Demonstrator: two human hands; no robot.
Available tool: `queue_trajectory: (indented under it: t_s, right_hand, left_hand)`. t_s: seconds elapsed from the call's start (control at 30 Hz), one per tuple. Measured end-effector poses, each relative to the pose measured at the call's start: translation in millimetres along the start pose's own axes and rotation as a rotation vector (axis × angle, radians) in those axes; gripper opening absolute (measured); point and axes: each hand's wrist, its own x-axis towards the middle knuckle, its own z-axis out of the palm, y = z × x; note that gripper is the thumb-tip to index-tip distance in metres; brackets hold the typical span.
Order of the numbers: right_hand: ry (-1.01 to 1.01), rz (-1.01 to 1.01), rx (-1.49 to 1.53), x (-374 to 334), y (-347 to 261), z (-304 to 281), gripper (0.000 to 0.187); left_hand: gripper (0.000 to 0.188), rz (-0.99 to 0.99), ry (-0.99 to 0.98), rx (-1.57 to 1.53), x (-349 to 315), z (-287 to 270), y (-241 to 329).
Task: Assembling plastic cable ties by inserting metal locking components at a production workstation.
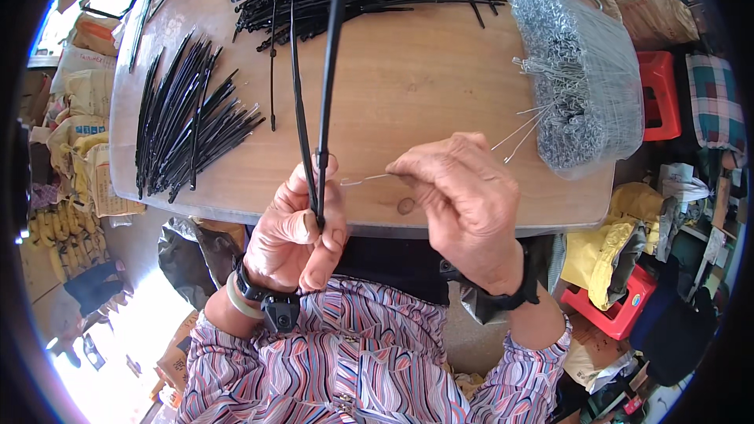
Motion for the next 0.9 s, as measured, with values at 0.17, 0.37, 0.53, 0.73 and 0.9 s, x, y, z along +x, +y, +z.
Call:
queue_trajectory:
  t_s: [0.17,0.37,0.53,0.73,0.9]
  right_hand:
    - [-0.041,0.020,0.106,5,-11,-7,0.022]
    - [-0.035,-0.056,0.053,0,-8,0,0.020]
    - [-0.028,-0.037,0.047,0,-3,2,0.020]
    - [-0.057,-0.060,-0.004,2,-4,1,0.021]
    - [-0.212,0.020,0.091,19,-5,-23,0.016]
  left_hand:
    - [0.061,-0.022,0.021,0.085,1,2,-1]
    - [0.059,-0.004,-0.010,0.167,2,2,-3]
    - [0.059,-0.015,0.000,0.140,3,2,-3]
    - [0.051,-0.043,0.011,-0.003,4,0,-8]
    - [0.047,0.006,0.053,0.194,-8,3,13]
